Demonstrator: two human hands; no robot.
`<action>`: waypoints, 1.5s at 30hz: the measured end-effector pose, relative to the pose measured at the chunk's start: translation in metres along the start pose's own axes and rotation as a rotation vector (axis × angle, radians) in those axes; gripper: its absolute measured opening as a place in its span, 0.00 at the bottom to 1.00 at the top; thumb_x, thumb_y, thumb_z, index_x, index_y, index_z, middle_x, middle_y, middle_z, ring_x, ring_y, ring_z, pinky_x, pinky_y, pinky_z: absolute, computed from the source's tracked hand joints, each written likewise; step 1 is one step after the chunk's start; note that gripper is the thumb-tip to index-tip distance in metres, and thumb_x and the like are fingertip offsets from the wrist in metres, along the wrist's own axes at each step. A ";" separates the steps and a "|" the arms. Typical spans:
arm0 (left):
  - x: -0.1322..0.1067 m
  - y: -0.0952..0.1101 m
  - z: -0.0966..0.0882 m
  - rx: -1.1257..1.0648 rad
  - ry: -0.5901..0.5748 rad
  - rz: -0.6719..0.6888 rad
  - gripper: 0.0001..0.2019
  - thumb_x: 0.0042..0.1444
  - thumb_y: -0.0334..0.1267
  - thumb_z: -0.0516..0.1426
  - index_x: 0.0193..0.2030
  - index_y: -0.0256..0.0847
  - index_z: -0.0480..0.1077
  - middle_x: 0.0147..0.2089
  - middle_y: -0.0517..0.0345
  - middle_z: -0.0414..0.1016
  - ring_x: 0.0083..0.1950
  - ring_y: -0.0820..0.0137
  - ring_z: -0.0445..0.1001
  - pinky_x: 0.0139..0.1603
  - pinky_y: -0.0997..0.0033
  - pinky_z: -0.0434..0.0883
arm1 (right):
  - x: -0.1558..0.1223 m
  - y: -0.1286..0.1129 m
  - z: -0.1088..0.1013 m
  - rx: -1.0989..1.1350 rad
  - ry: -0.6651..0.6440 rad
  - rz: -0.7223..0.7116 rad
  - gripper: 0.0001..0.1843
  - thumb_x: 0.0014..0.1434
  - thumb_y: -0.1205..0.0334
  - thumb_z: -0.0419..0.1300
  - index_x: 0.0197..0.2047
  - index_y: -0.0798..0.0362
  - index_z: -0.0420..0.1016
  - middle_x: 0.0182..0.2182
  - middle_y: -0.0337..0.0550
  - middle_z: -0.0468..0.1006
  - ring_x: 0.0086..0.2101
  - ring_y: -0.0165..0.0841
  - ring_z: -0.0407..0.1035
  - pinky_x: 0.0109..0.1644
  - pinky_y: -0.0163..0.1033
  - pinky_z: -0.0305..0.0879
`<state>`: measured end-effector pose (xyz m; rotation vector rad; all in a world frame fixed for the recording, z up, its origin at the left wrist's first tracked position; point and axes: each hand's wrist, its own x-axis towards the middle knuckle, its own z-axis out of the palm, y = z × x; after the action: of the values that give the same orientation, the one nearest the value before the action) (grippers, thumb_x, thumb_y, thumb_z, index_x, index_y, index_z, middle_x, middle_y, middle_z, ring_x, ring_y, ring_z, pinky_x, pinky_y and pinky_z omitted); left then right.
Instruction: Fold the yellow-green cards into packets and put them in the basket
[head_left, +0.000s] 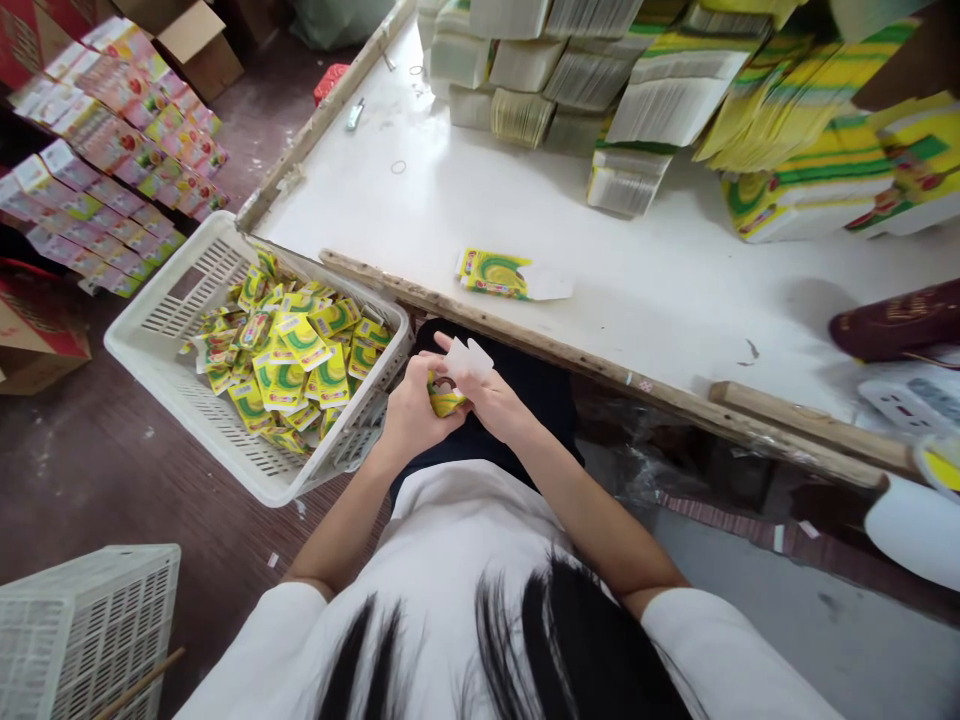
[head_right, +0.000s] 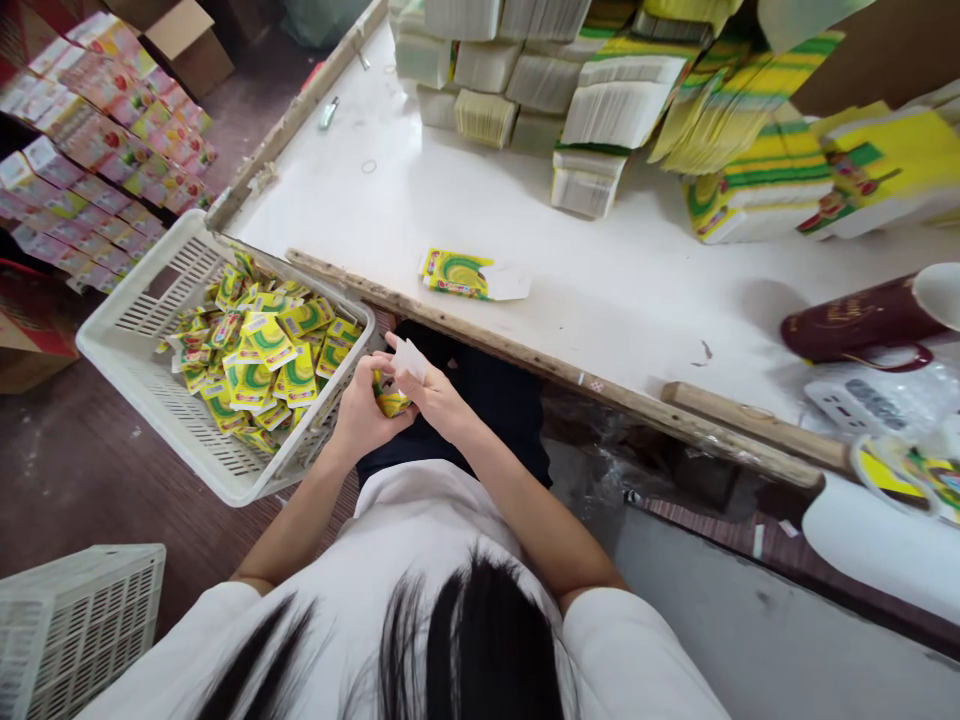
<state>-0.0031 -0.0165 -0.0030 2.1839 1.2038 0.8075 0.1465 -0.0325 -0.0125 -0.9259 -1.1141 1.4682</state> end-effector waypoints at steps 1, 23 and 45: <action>0.000 -0.001 0.001 0.000 -0.012 -0.026 0.29 0.47 0.40 0.65 0.53 0.46 0.57 0.48 0.55 0.72 0.42 0.66 0.77 0.39 0.67 0.74 | -0.001 -0.002 0.000 -0.070 0.001 -0.058 0.40 0.62 0.36 0.57 0.71 0.45 0.58 0.66 0.48 0.67 0.64 0.45 0.64 0.67 0.55 0.63; 0.007 -0.007 -0.015 0.094 0.029 -0.012 0.27 0.47 0.35 0.64 0.56 0.39 0.68 0.49 0.49 0.77 0.51 0.58 0.77 0.53 0.60 0.73 | -0.006 0.000 0.005 -0.730 0.006 -0.287 0.29 0.67 0.68 0.51 0.69 0.41 0.63 0.73 0.41 0.54 0.69 0.39 0.54 0.71 0.50 0.58; 0.006 -0.008 -0.013 0.066 -0.079 -0.048 0.31 0.45 0.33 0.63 0.59 0.39 0.67 0.55 0.46 0.77 0.55 0.57 0.77 0.57 0.57 0.73 | -0.006 -0.004 -0.007 -0.607 0.007 -0.310 0.16 0.60 0.65 0.62 0.52 0.48 0.78 0.64 0.53 0.68 0.64 0.43 0.64 0.67 0.53 0.62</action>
<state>-0.0142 -0.0057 0.0026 2.2090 1.2548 0.6651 0.1551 -0.0367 -0.0102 -1.0989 -1.6594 0.8804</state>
